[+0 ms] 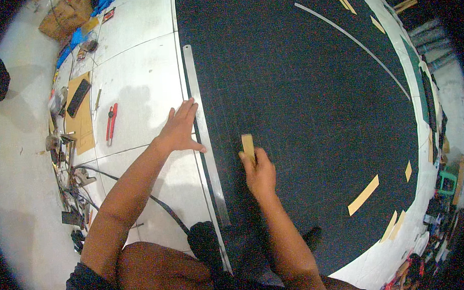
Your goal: The person marks a large piece of dark fabric using a ruler and a marking tool, drawing a series of parallel lines.
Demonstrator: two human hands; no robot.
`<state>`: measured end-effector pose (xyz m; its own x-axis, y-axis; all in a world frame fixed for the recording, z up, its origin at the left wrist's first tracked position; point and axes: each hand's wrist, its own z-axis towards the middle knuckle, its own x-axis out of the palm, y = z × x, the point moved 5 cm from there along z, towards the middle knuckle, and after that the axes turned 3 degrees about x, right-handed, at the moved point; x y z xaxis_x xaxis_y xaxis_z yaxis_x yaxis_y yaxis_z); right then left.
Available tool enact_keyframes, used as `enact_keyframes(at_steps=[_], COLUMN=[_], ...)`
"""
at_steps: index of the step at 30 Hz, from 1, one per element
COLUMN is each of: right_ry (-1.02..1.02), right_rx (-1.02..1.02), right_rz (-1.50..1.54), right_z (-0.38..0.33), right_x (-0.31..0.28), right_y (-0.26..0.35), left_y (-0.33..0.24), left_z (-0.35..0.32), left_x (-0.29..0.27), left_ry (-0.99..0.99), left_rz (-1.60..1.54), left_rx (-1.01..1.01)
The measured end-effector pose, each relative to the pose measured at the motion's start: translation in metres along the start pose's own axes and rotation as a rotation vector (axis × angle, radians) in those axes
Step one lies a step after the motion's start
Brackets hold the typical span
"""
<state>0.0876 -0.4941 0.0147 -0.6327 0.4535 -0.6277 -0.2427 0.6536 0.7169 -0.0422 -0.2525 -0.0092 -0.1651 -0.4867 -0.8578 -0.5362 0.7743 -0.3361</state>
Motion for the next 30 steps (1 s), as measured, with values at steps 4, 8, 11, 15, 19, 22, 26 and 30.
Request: enact_keyframes(at_steps=[4, 8, 11, 15, 19, 22, 26, 30], right_ry=[0.035, -0.03, 0.0, -0.003, -0.015, -0.02, -0.007, -0.007], right_rx=[-0.04, -0.157, -0.132, -0.147, -0.182, -0.175, -0.196, -0.173], right_rz=[-0.001, -0.009, 0.066, 0.008, -0.015, -0.048, -0.048, -0.055], right_z=[0.061, 0.092, 0.109, 0.117, 0.116, 0.117, 0.119, 0.119], right_x=[0.042, 0.073, 0.081, 0.092, 0.096, 0.095, 0.099, 0.099], right_y=[0.019, 0.06, 0.073, 0.076, 0.077, 0.072, 0.071, 0.072], left_y=[-0.003, 0.0, -0.001, 0.001, 0.002, -0.002, 0.001, 0.001], left_z=[0.003, 0.004, 0.003, 0.002, 0.003, 0.006, 0.003, 0.003], left_x=[0.002, 0.005, 0.006, 0.005, 0.006, 0.007, 0.004, 0.004], left_ry=[-0.002, -0.026, -0.036, -0.019, -0.009, -0.001, -0.023, -0.029], left_rz=[0.005, -0.004, -0.006, -0.009, -0.013, -0.024, -0.026, -0.027], left_rx=[0.001, 0.015, 0.018, 0.014, 0.007, 0.009, 0.006, 0.01])
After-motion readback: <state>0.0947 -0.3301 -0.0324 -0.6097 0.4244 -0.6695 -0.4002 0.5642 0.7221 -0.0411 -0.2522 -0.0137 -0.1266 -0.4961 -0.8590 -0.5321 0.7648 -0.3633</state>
